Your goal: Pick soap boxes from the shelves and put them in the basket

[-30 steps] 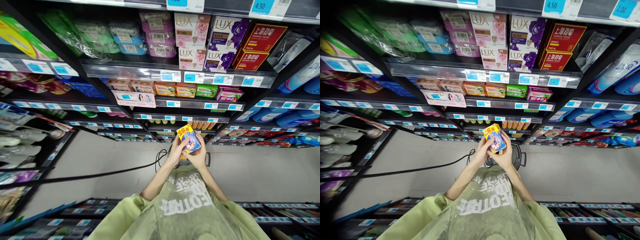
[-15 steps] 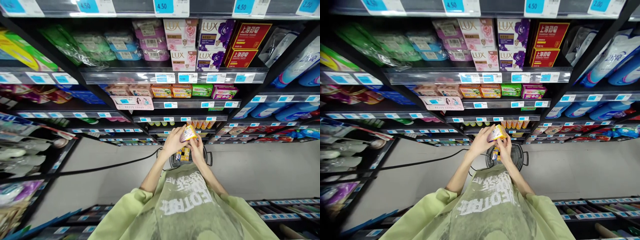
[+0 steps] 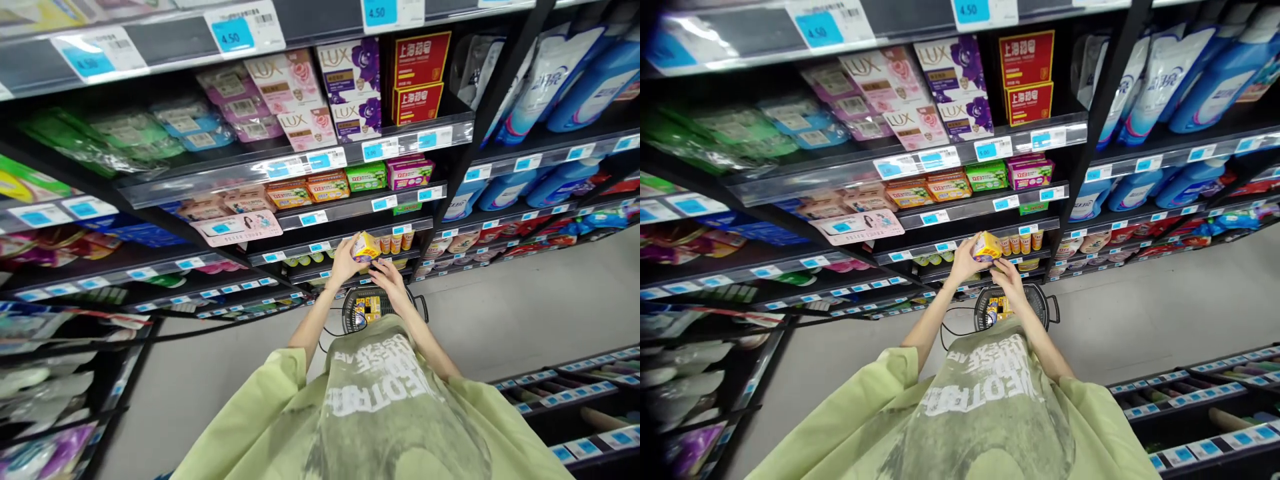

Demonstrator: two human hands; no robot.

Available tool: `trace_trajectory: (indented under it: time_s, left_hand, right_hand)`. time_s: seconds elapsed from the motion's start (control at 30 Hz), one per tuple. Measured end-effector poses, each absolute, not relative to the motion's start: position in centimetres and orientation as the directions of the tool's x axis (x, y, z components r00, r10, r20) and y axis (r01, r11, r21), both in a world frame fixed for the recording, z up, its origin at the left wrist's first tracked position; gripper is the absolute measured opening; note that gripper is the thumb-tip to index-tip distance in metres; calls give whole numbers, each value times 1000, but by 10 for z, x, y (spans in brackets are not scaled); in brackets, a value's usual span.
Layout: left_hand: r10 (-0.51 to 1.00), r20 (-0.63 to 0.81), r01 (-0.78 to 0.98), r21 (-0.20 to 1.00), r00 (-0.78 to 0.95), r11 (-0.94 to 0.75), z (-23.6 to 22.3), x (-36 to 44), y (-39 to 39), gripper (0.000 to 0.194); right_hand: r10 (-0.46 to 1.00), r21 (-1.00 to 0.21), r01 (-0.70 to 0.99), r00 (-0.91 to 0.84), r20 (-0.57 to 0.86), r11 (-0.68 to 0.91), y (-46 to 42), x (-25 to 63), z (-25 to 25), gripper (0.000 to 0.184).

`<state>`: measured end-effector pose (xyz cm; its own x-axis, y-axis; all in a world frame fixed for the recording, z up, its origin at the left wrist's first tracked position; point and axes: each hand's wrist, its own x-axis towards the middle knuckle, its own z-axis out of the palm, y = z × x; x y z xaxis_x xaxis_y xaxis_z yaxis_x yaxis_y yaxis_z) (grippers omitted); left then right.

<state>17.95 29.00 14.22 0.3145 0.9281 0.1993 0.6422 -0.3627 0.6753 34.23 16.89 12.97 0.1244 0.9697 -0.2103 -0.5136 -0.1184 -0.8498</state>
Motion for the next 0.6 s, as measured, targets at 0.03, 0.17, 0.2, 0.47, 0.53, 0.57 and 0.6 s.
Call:
trace_trajectory:
  time_s: [0.03, 0.17, 0.2, 0.47, 0.53, 0.57, 0.6]
  left_hand:
    - [929, 182, 667, 653, 321, -358, 141, 181, 304, 102]
    - [931, 107, 744, 572, 349, -345, 144, 191, 354, 98]
    - [932, 98, 752, 564, 348, -340, 146, 194, 364, 95]
    - [960, 22, 798, 551, 279, -244, 153, 226, 413, 64]
    - [965, -19, 811, 546, 260, -208, 153, 234, 419, 54]
    - [963, -37, 812, 547, 265, -202, 154, 237, 421, 49]
    - [959, -49, 808, 552, 280, -208, 155, 242, 423, 44]
  right_hand:
    - [968, -851, -508, 114, -222, -136, 164, 351, 126, 60]
    - [942, -849, -502, 171, -288, -168, 135, 381, 106, 57]
    - [929, -849, -497, 198, -313, -180, 127, 388, 100, 57]
    - [829, -805, -552, 330, -452, -219, 86, 425, 64, 56]
    - [827, -804, -558, 341, -448, -205, 85, 429, 61, 57]
    - [825, -805, -559, 349, -444, -197, 85, 431, 60, 57]
    - [822, -805, -561, 356, -444, -192, 85, 434, 59, 57]
